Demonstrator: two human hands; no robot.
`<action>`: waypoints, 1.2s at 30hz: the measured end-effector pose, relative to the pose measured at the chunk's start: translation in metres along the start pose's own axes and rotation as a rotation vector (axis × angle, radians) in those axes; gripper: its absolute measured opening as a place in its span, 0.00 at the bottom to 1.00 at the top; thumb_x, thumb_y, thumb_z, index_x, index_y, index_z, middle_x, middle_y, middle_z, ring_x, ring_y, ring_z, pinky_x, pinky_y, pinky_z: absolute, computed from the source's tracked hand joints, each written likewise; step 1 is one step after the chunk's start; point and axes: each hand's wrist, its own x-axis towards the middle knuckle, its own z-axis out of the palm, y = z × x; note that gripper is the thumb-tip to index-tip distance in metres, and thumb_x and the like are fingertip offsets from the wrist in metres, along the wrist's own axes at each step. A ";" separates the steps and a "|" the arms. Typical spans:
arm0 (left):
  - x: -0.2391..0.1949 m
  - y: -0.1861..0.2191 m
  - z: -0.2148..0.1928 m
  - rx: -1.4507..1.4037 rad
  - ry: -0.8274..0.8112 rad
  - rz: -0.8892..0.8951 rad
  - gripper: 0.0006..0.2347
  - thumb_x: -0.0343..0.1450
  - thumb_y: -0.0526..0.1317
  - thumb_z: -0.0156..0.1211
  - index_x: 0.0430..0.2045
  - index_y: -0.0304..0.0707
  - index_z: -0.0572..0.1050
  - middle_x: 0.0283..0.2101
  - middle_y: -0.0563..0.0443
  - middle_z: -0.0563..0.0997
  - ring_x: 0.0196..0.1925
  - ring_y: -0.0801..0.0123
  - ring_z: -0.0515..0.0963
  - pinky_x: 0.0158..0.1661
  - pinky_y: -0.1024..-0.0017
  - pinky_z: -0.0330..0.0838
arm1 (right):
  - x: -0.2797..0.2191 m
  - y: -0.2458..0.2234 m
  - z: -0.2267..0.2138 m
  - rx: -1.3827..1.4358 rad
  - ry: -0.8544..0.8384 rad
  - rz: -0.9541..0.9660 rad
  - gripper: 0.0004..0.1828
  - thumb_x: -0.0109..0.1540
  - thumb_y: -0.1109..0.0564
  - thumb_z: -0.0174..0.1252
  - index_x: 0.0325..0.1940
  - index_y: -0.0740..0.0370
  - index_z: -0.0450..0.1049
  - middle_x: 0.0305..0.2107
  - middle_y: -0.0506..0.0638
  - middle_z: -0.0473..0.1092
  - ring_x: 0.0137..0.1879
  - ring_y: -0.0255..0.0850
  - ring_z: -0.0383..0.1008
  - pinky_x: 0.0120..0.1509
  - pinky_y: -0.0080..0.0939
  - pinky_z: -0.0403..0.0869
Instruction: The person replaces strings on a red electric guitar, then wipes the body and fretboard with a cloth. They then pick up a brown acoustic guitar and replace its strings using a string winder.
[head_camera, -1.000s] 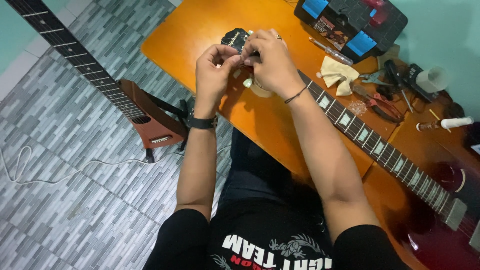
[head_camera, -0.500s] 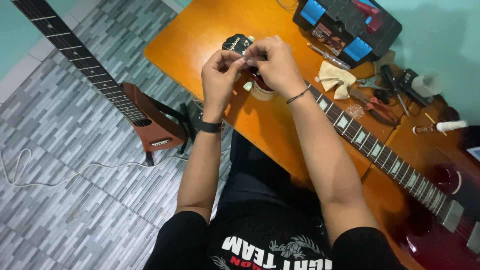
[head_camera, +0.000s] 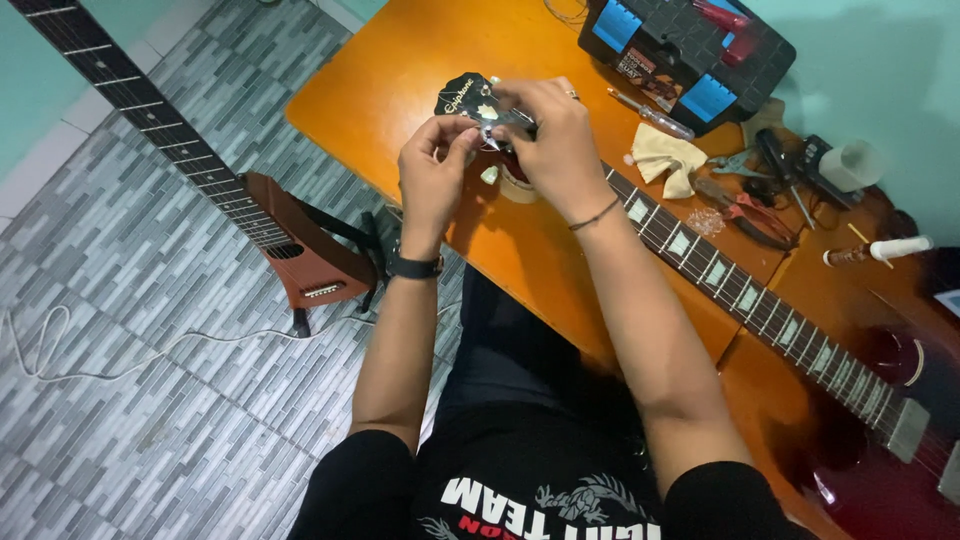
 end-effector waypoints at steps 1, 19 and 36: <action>-0.002 -0.003 0.000 0.000 -0.004 -0.003 0.03 0.72 0.34 0.60 0.34 0.43 0.80 0.34 0.56 0.83 0.36 0.75 0.79 0.41 0.75 0.78 | -0.004 -0.002 -0.004 0.000 0.000 0.005 0.23 0.57 0.64 0.74 0.56 0.62 0.76 0.42 0.49 0.78 0.49 0.44 0.72 0.52 0.44 0.72; -0.015 -0.032 0.006 0.525 0.105 0.437 0.13 0.71 0.41 0.72 0.48 0.52 0.79 0.33 0.60 0.83 0.49 0.70 0.74 0.59 0.55 0.44 | -0.078 -0.019 -0.043 -0.293 0.093 -0.083 0.11 0.62 0.59 0.69 0.48 0.55 0.80 0.44 0.47 0.70 0.56 0.47 0.65 0.56 0.46 0.65; -0.085 -0.042 0.012 0.615 0.241 0.623 0.10 0.74 0.36 0.62 0.48 0.41 0.75 0.38 0.55 0.75 0.40 0.64 0.75 0.50 0.65 0.59 | -0.249 -0.031 -0.116 -0.333 0.257 0.106 0.09 0.66 0.61 0.64 0.50 0.60 0.80 0.47 0.52 0.74 0.56 0.53 0.71 0.62 0.55 0.70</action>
